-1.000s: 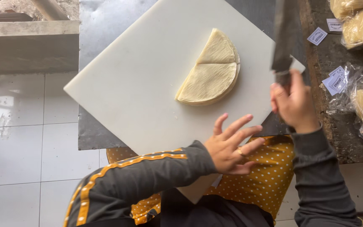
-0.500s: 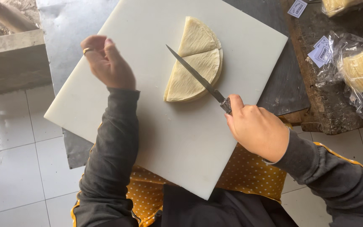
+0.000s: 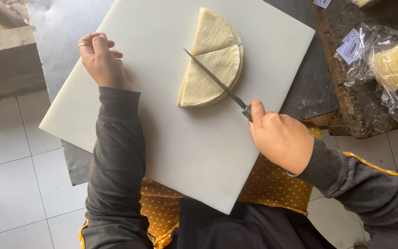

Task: The person separates thin round dough sheets, stacks them, and uses a knife to cut the stack into quarters. The cut pieces are then placed into a clear plastic bag and set aside. The person repeats the process with another stack of dough sheets.

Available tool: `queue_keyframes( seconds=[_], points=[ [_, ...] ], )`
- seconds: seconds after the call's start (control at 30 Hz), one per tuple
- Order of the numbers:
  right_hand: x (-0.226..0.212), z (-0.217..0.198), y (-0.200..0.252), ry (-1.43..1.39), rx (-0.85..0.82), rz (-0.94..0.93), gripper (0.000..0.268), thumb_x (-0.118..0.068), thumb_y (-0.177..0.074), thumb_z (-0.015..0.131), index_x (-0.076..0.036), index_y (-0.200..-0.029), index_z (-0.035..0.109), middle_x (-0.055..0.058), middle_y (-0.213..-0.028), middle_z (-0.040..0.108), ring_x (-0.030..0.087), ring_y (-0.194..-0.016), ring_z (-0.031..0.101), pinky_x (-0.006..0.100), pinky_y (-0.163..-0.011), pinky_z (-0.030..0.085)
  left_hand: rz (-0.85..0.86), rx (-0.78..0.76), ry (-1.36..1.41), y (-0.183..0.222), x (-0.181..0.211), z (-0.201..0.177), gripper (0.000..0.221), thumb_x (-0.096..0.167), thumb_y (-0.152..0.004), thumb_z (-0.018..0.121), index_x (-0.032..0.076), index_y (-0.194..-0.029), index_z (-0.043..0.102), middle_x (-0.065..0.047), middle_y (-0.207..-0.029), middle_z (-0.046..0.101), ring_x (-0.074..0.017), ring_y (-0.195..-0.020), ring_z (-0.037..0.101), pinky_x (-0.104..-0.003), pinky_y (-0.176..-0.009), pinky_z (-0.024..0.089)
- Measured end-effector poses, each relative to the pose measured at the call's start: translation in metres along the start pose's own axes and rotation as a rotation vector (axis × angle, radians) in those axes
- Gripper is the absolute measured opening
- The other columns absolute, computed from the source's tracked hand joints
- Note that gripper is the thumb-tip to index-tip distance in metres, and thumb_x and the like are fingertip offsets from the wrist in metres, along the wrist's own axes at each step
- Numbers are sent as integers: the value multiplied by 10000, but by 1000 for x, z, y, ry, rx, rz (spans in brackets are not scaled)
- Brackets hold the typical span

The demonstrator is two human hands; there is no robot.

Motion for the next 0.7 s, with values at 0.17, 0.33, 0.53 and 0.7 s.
queue_keyframes(
  seconds=[0.17, 0.33, 0.53, 0.7],
  points=[
    [1, 0, -1, 35, -12, -1, 426, -197, -945, 614, 104, -1210, 472, 173, -543, 648, 338, -506, 701, 414, -414, 570, -31, 14, -22, 0, 3, -1, 149, 187, -979, 559, 71, -1073, 566, -70, -931, 625, -106, -616, 563, -251, -498, 433],
    [1, -1, -1, 35, -38, 28, 447, -206, -946, 613, 100, -1243, 477, 162, -541, 654, 331, -515, 708, 411, -419, 574, -39, 22, -48, -1, 5, -1, 151, 194, -976, 560, 75, -1068, 566, -63, -928, 628, -102, -617, 569, -250, -499, 443],
    [-1, -4, -1, 40, -5, 21, 436, -206, -940, 623, 93, -1230, 494, 160, -533, 650, 325, -510, 706, 409, -420, 571, -40, -23, -97, 2, 9, 2, 138, 185, -968, 556, 83, -1059, 578, -61, -937, 636, -100, -626, 578, -240, -511, 444],
    [1, -8, 0, 66, -59, 16, 429, -204, -959, 609, 94, -1239, 481, 146, -517, 644, 299, -488, 707, 397, -402, 569, -44, -27, -97, 0, 12, 3, 138, 181, -954, 559, 85, -1049, 582, -65, -932, 635, -101, -611, 572, -247, -501, 448]
  ],
)
Point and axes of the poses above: each hand's wrist, its own y-axis away from the middle knuckle, its own z-axis out of the palm, x = y × z, the point moved 3 cm from there along -y, towards the middle knuckle
